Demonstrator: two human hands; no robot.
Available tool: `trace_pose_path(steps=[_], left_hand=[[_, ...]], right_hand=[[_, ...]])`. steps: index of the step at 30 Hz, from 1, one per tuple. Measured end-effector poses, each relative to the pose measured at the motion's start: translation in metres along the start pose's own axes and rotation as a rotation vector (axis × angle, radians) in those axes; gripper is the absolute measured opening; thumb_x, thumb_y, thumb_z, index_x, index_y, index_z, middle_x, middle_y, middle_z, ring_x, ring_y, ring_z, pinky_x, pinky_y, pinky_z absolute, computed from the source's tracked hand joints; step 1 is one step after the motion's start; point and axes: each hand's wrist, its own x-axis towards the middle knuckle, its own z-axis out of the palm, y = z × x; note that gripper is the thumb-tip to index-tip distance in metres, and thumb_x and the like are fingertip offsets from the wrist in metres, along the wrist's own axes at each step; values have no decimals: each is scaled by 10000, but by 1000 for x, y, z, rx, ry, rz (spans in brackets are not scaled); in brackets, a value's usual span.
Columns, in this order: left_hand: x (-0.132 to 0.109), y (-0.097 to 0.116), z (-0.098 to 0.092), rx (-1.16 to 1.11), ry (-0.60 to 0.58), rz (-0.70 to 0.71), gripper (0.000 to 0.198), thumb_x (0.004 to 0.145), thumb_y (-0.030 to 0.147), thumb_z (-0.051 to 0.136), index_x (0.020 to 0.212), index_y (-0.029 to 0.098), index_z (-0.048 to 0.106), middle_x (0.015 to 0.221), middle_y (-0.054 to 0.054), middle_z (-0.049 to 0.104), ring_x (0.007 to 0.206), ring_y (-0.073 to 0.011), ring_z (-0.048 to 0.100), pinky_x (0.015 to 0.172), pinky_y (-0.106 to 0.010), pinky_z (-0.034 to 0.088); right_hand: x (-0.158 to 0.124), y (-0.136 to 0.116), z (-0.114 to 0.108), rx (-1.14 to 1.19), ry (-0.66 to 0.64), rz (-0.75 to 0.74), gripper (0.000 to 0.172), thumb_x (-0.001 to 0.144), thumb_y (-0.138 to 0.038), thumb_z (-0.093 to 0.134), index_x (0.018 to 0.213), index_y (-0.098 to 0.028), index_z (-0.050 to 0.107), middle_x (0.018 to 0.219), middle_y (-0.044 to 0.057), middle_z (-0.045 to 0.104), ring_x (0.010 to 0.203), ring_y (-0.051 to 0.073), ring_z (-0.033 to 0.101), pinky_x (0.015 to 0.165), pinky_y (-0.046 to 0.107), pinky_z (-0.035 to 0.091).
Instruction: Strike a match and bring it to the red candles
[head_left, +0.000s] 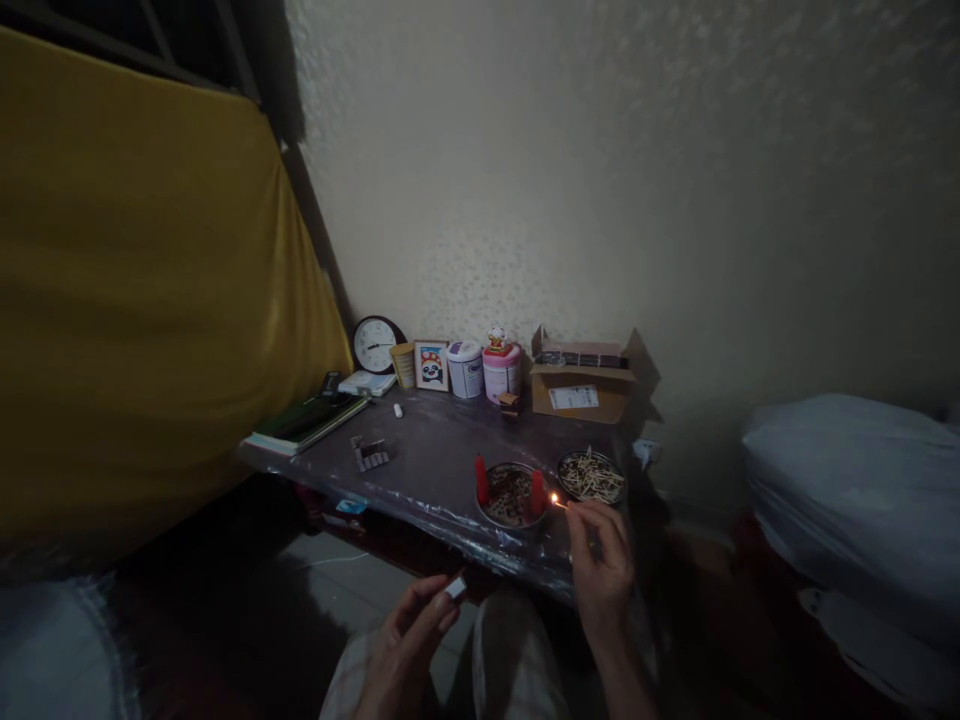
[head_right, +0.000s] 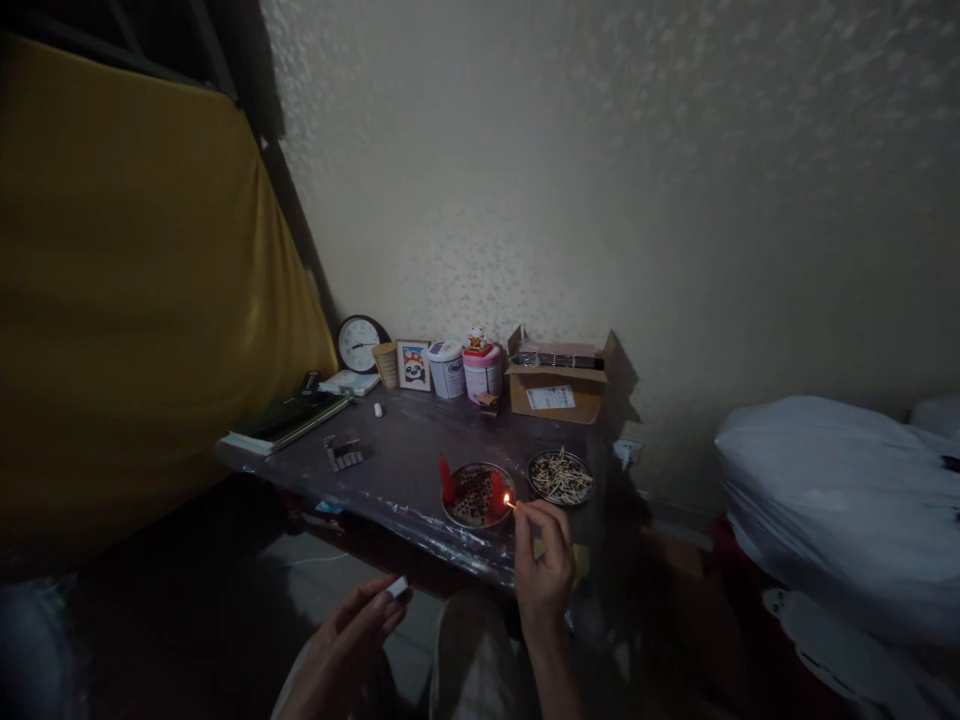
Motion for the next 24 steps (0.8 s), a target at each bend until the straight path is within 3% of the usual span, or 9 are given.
trace_pose_path(steps=[11, 24], left_hand=[[2, 1, -9, 20, -56, -48, 380, 550, 387, 824, 843, 168, 720, 864, -53, 738, 953, -212, 642, 845, -268, 463], [1, 3, -6, 28, -21, -40, 408, 490, 390, 847, 800, 151, 729, 813, -72, 737, 905, -258, 667, 814, -319, 496]], right_hand=[[4, 0, 2, -12, 17, 3, 71, 859, -191, 587, 842, -191, 656, 841, 36, 630, 801, 162, 609, 747, 338, 513], [-3, 10, 10, 116, -6, 214, 118, 848, -275, 587, 842, -183, 660, 836, 44, 672, 798, 168, 634, 749, 322, 531]])
